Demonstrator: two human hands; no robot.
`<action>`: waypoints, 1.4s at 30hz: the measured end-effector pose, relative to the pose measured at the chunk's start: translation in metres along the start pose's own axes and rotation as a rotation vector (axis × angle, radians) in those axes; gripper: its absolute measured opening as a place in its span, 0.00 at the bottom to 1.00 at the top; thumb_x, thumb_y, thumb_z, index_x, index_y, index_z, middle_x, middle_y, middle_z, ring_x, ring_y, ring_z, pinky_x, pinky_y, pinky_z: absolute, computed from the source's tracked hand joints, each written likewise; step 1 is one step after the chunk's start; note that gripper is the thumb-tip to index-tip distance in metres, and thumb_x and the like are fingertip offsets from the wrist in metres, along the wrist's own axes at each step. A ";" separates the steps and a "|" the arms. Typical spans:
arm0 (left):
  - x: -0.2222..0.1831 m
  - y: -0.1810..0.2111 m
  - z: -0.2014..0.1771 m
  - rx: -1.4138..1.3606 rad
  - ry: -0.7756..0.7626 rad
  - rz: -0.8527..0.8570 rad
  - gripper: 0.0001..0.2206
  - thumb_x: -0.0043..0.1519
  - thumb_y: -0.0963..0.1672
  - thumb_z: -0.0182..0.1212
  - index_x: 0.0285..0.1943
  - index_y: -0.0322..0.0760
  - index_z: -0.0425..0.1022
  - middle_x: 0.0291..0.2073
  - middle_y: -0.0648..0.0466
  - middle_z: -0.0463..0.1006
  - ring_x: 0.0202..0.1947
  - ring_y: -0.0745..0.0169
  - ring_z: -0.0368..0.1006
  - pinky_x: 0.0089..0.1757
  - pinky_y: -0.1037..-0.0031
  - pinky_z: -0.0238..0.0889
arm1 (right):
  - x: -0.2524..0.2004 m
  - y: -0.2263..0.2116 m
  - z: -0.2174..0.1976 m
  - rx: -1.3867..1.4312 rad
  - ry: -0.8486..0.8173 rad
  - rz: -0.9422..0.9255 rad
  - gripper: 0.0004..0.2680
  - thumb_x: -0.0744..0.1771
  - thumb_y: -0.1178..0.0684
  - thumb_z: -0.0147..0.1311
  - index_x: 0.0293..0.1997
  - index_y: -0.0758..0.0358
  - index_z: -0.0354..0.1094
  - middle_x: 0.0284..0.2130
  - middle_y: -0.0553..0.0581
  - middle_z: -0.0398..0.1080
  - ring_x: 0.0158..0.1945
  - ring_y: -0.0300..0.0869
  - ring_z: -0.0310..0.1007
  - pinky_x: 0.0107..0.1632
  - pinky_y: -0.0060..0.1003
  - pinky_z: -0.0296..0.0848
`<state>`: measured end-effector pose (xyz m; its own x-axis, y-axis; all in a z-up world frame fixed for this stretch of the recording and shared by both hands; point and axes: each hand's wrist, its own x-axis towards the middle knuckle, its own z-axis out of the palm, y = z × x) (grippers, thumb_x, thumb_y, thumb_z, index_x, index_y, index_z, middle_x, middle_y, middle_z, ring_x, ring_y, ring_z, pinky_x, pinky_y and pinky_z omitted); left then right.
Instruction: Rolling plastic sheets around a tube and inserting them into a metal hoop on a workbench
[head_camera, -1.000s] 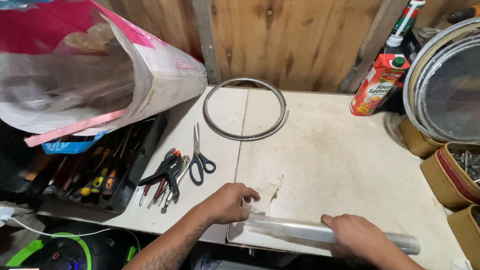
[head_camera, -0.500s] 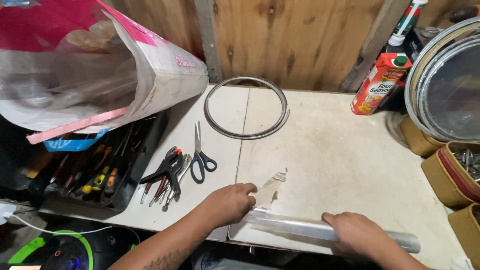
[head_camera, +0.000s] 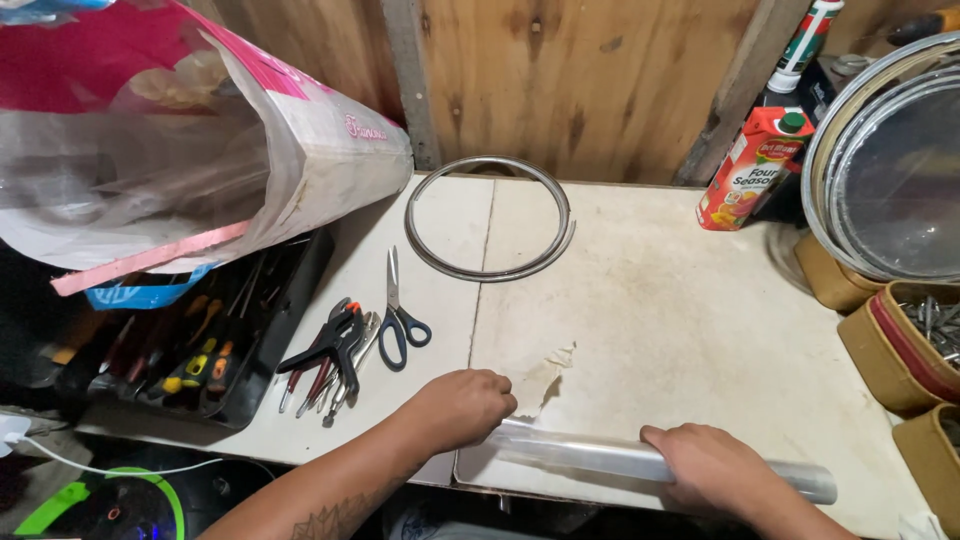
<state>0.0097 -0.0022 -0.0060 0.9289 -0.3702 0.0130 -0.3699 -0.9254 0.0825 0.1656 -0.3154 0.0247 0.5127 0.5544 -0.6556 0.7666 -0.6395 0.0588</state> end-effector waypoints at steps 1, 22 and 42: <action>0.002 0.001 -0.003 0.001 -0.001 0.001 0.07 0.51 0.35 0.56 0.32 0.36 0.75 0.29 0.51 0.73 0.33 0.44 0.74 0.29 0.55 0.68 | -0.001 -0.001 -0.002 0.002 0.001 0.000 0.11 0.60 0.47 0.54 0.45 0.42 0.61 0.38 0.50 0.73 0.43 0.48 0.74 0.42 0.45 0.72; 0.005 0.019 -0.014 -0.171 0.185 -0.090 0.06 0.56 0.44 0.57 0.36 0.36 0.72 0.32 0.48 0.70 0.30 0.44 0.71 0.28 0.54 0.67 | -0.002 0.000 0.000 0.012 0.001 -0.002 0.12 0.61 0.47 0.55 0.46 0.43 0.60 0.39 0.49 0.72 0.44 0.48 0.74 0.42 0.46 0.73; 0.010 0.029 -0.071 -0.851 0.253 -0.768 0.21 0.50 0.51 0.73 0.52 0.46 0.80 0.48 0.59 0.81 0.49 0.66 0.77 0.52 0.75 0.68 | 0.009 0.015 0.018 -0.033 0.164 -0.054 0.10 0.61 0.47 0.52 0.44 0.44 0.58 0.36 0.49 0.73 0.41 0.52 0.75 0.44 0.50 0.73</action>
<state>0.0090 -0.0271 0.0675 0.9153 0.3775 -0.1402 0.3320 -0.5104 0.7933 0.1748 -0.3303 0.0061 0.5248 0.6682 -0.5273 0.8055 -0.5902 0.0537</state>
